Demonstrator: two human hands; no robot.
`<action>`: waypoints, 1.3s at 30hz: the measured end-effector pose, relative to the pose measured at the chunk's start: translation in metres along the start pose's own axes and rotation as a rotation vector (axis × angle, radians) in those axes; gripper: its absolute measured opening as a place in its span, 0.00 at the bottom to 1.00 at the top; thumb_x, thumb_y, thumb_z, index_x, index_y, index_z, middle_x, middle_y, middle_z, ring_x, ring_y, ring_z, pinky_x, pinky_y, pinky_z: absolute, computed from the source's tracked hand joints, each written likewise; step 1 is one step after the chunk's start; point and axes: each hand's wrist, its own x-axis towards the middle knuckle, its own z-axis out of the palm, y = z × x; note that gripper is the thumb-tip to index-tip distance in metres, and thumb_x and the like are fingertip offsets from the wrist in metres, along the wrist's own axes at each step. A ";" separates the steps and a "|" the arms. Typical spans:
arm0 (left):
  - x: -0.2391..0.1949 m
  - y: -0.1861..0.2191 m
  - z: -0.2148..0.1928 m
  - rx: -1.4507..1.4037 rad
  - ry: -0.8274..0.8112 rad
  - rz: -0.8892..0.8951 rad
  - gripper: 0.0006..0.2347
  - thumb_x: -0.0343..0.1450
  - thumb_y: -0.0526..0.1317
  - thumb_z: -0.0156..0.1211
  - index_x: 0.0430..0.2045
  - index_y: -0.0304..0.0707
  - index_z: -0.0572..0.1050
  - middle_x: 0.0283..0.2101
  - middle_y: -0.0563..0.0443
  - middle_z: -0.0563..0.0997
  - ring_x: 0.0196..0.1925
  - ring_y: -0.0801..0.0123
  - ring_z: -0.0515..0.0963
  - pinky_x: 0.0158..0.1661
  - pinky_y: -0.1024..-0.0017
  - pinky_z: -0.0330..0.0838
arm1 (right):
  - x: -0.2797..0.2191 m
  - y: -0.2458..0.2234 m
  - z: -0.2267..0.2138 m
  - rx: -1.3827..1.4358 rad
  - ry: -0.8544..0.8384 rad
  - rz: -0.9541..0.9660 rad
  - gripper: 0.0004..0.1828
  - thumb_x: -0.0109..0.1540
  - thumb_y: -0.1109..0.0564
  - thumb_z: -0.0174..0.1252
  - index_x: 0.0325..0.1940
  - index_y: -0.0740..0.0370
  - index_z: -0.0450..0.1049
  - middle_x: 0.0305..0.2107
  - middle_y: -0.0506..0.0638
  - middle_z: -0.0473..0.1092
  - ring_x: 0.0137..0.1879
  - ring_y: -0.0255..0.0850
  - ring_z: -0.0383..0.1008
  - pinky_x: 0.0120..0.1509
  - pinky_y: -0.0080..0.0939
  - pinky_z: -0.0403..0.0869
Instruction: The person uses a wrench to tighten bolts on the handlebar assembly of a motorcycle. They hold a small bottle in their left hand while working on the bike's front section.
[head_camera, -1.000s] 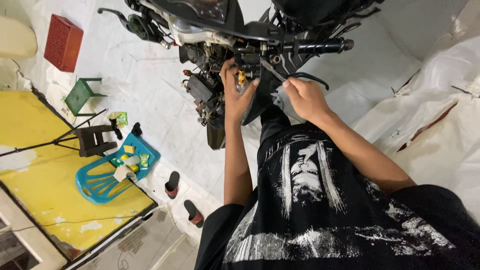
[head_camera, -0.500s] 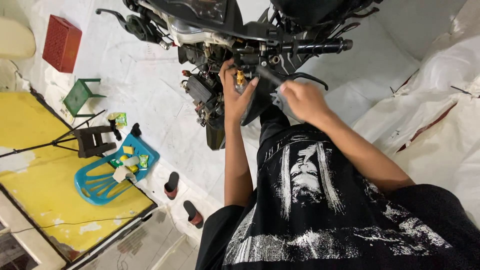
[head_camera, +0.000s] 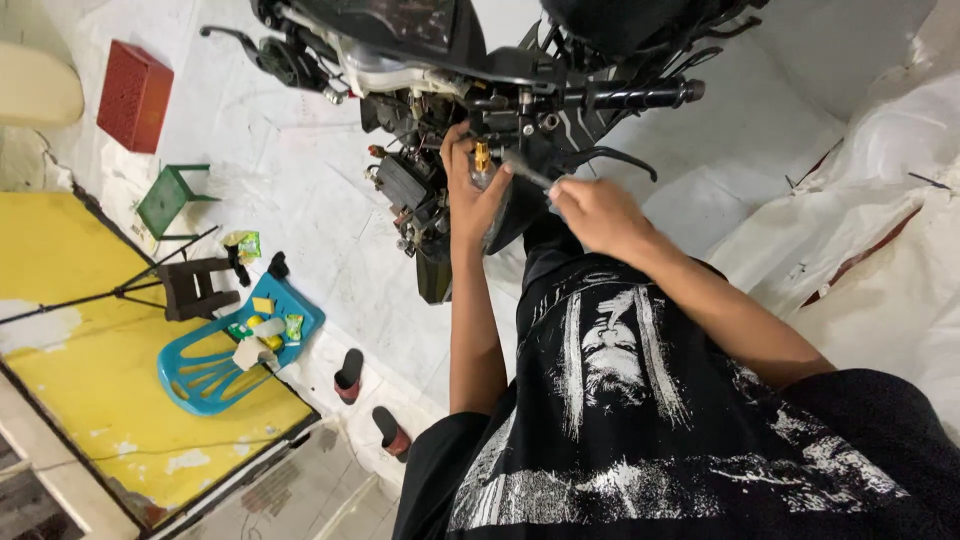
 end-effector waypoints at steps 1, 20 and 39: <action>0.000 0.000 0.000 -0.001 -0.003 0.001 0.19 0.70 0.45 0.72 0.47 0.41 0.68 0.68 0.44 0.60 0.70 0.41 0.65 0.63 0.44 0.61 | 0.003 0.005 -0.001 0.000 0.003 0.002 0.16 0.68 0.45 0.47 0.40 0.57 0.74 0.31 0.63 0.76 0.45 0.68 0.76 0.46 0.70 0.72; 0.002 0.004 0.000 -0.016 -0.014 -0.021 0.21 0.71 0.50 0.71 0.49 0.42 0.68 0.69 0.43 0.58 0.71 0.38 0.61 0.63 0.39 0.59 | 0.001 0.005 0.000 -0.002 0.069 -0.016 0.15 0.70 0.47 0.48 0.42 0.55 0.77 0.24 0.60 0.75 0.39 0.65 0.77 0.46 0.64 0.73; -0.002 -0.005 0.001 -0.019 -0.002 -0.015 0.21 0.71 0.50 0.71 0.47 0.39 0.68 0.68 0.42 0.59 0.72 0.35 0.59 0.63 0.35 0.58 | 0.004 0.020 0.013 -0.069 0.042 -0.040 0.18 0.69 0.43 0.48 0.47 0.55 0.78 0.29 0.67 0.76 0.43 0.71 0.76 0.49 0.72 0.71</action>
